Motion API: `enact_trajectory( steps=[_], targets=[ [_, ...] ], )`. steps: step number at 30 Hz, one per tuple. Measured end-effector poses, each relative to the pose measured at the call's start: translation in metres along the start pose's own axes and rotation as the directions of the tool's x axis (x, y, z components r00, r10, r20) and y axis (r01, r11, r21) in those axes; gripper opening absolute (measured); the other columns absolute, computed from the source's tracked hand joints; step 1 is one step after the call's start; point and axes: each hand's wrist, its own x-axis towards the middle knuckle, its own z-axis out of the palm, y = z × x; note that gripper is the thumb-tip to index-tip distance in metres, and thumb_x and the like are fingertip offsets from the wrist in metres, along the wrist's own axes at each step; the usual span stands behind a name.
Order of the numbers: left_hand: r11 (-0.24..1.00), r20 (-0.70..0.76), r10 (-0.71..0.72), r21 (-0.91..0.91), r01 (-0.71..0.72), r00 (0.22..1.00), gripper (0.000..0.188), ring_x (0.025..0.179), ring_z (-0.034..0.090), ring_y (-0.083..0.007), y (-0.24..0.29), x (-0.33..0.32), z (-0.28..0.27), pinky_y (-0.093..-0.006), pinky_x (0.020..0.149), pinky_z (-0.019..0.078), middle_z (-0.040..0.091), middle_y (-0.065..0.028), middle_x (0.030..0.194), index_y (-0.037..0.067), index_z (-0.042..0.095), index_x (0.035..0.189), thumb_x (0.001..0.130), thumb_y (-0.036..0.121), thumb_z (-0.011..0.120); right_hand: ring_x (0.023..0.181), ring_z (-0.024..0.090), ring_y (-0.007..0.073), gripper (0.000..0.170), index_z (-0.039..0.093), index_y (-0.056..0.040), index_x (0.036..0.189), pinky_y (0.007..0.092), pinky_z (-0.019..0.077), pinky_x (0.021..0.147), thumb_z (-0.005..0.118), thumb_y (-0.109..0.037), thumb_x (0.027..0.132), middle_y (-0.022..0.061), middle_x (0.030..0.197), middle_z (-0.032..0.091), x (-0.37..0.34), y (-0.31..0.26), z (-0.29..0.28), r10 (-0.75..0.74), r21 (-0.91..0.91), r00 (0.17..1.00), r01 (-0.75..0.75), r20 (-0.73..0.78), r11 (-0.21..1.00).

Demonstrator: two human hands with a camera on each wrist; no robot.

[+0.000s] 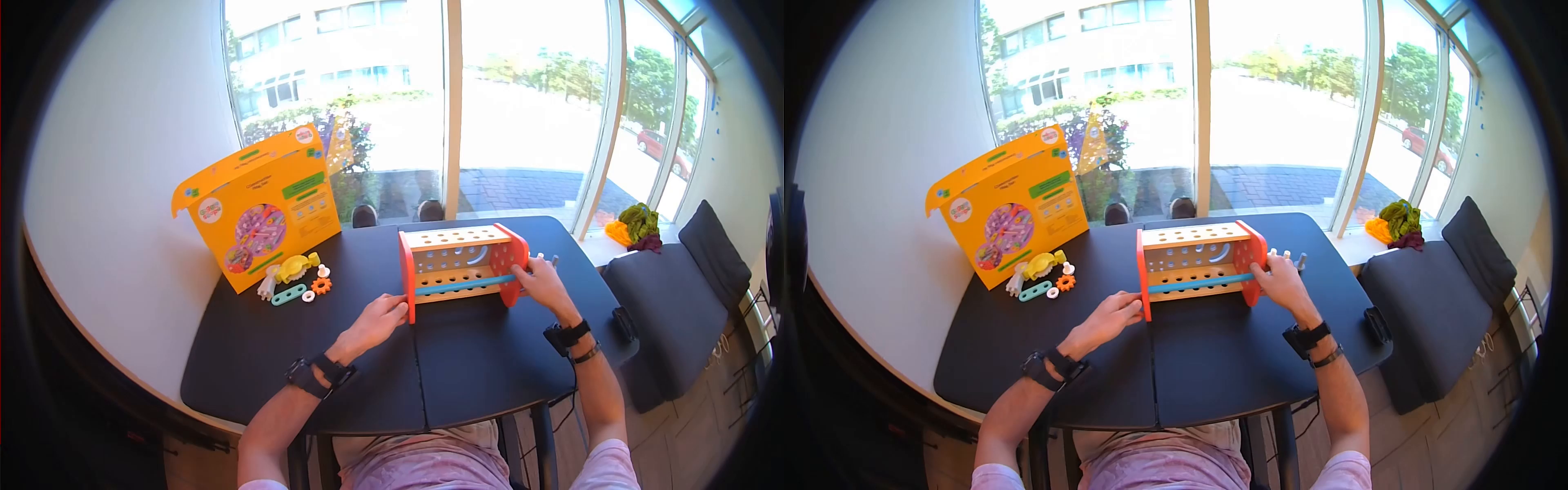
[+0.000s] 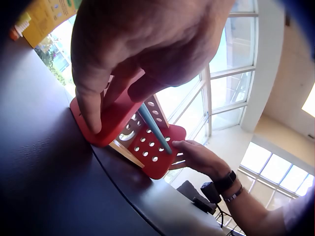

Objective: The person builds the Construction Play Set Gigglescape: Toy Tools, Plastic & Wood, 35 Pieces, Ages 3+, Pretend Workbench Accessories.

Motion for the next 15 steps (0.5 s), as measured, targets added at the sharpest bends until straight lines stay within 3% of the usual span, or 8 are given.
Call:
enact_trajectory(
  steps=[1,4,7,10,13,15],
  targets=[
    [1.000,0.001,0.002,-0.002,-0.002,1.000,0.053,0.127,0.069,-0.0269,-0.001,0.000,0.000,-0.0364,0.110,0.0582,0.059,-0.0193,0.144,-0.010,0.061,0.151,0.117,0.029,0.053,0.091,0.080,0.0284,0.043,0.075,0.0111,0.110,0.0409,0.0641,0.077,0.073,-0.032,0.107,0.0190,0.094,0.080,-0.006,-0.011,-0.007,0.043,0.017,0.998,-0.044,0.039,0.999],
    [1.000,-0.006,0.014,0.001,-0.014,1.000,0.054,0.126,0.071,-0.0269,-0.005,-0.003,-0.005,-0.0359,0.109,0.0582,0.059,-0.0197,0.146,-0.009,0.059,0.153,0.116,0.029,0.056,0.099,0.079,0.0217,0.040,0.073,0.0088,0.127,0.0351,0.0668,0.078,0.070,-0.026,0.110,0.0145,0.111,0.080,-0.021,-0.038,-0.034,-0.030,0.251,0.972,-0.030,0.232,0.968],
    [0.999,-0.043,0.022,0.023,-0.021,0.999,0.056,0.125,0.071,-0.0260,-0.005,-0.012,-0.015,-0.0353,0.108,0.0580,0.060,-0.0184,0.147,-0.008,0.056,0.157,0.115,0.028,0.060,0.110,0.076,0.0180,0.038,0.071,0.0023,0.140,0.0337,0.0662,0.089,0.069,-0.023,0.112,0.0105,0.116,0.079,-0.010,-0.029,-0.076,0.020,0.405,0.978,-0.104,0.206,0.908],
    [1.000,-0.070,0.014,0.023,-0.012,0.997,0.058,0.126,0.071,-0.0243,-0.006,-0.021,-0.033,-0.0352,0.108,0.0578,0.061,-0.0164,0.148,-0.008,0.053,0.159,0.114,0.027,0.062,0.101,0.076,0.0175,0.033,0.071,0.0014,0.140,0.0326,0.0669,0.084,0.064,-0.015,0.112,0.0124,0.121,0.078,0.016,0.014,-0.096,0.077,0.401,0.995,-0.047,-0.059,0.915],
    [0.999,-0.088,-0.017,-0.045,0.013,0.996,0.058,0.127,0.070,-0.0225,-0.004,-0.030,-0.047,-0.0345,0.110,0.0570,0.060,-0.0153,0.152,-0.008,0.053,0.160,0.113,0.025,0.065,0.104,0.077,0.0190,0.031,0.073,0.0006,0.138,0.0314,0.0653,0.087,0.063,-0.014,0.113,0.0115,0.116,0.079,0.032,0.048,-0.098,0.096,0.323,0.989,-0.054,-0.116,0.945],
    [0.998,-0.079,-0.047,-0.040,0.043,0.996,0.058,0.131,0.068,-0.0232,0.003,-0.039,-0.053,-0.0367,0.115,0.0558,0.059,-0.0182,0.156,-0.006,0.050,0.163,0.114,0.023,0.064,0.102,0.077,0.0192,0.031,0.073,0.0011,0.137,0.0308,0.0647,0.086,0.063,-0.015,0.113,0.0116,0.117,0.078,0.036,0.060,-0.089,0.064,0.211,0.996,-0.049,-0.062,0.976]
  ],
)
